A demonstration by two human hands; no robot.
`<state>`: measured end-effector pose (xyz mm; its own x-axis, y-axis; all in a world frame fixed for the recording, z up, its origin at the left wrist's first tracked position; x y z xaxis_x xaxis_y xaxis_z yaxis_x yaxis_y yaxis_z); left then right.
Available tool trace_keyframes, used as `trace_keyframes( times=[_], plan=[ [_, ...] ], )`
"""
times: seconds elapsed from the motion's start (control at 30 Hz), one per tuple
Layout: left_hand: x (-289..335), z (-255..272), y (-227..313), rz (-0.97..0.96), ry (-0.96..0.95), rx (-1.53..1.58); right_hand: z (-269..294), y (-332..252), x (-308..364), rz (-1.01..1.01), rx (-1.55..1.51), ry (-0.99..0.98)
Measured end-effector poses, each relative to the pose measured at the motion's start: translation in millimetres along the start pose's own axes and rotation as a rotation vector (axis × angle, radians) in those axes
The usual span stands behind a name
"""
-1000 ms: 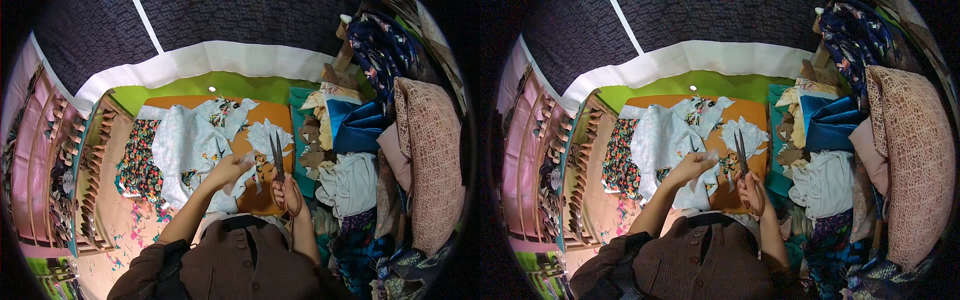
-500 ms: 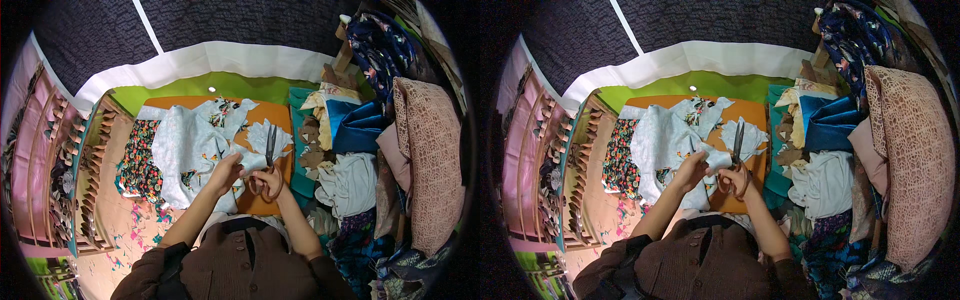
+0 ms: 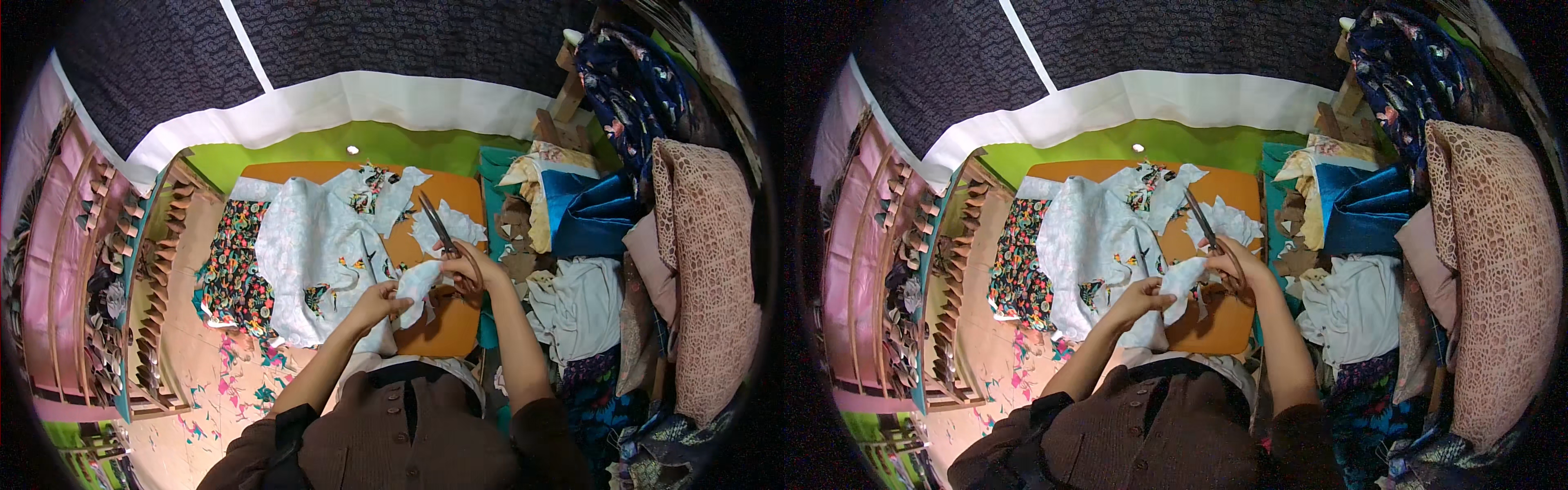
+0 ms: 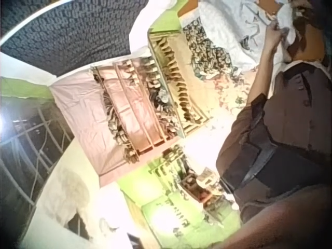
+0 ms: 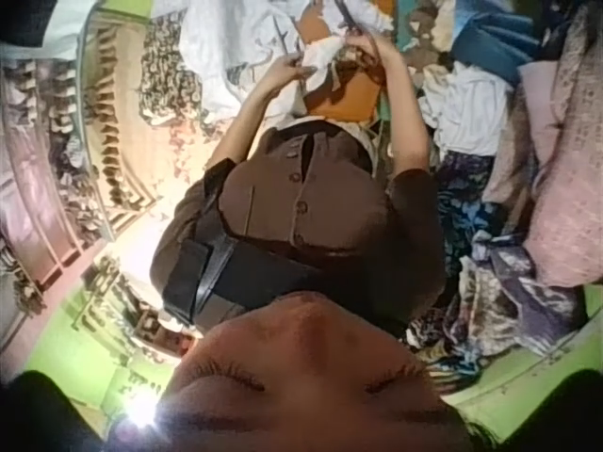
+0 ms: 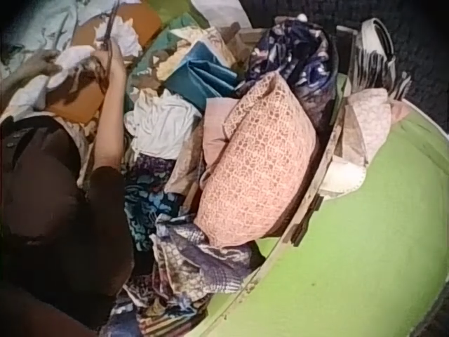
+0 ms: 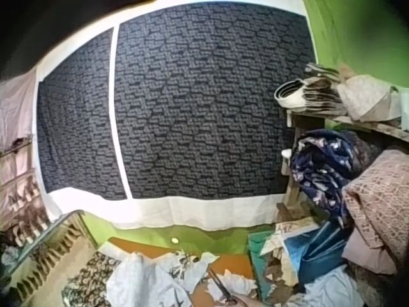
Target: Cutting patterns out of floral fabric using scissors.
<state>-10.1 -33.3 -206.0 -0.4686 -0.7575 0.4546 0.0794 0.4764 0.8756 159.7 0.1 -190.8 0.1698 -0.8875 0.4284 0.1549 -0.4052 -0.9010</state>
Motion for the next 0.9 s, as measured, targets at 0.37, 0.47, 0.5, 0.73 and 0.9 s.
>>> trace_keyframes(
  times=[0.37,0.47,0.5,0.73,0.9],
  plan=[
    [-10.8,-13.2,-9.6,0.254,-0.044,0.381,-10.0,-16.5,-19.5,0.083,-0.095,0.13],
    [-7.3,-7.3,20.3,0.122,0.114,0.597,-7.6,9.4,-14.9,0.058,-0.204,0.176],
    [-13.2,-5.5,17.0,0.121,0.112,0.596,-5.2,20.6,-12.7,0.069,-0.258,0.196],
    [-16.6,14.7,29.2,-0.119,0.356,0.685,-48.5,56.3,39.6,-0.01,-0.347,0.016],
    [-3.5,13.7,40.2,-0.291,0.458,0.547,-82.1,44.0,70.7,-0.023,-0.513,-0.095]
  ],
)
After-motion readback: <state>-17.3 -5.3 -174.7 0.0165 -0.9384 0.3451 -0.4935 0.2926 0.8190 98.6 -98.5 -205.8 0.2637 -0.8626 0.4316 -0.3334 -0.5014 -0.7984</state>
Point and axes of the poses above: each hand's wrist, its own x-axis away from the middle knuckle, its own z-axis out of the back of the hand, y = z × x, the point moved 7 cm from there along -x, towards the middle knuckle, and after that the axes turned 6 degrees about y, right-handed, at the moved point
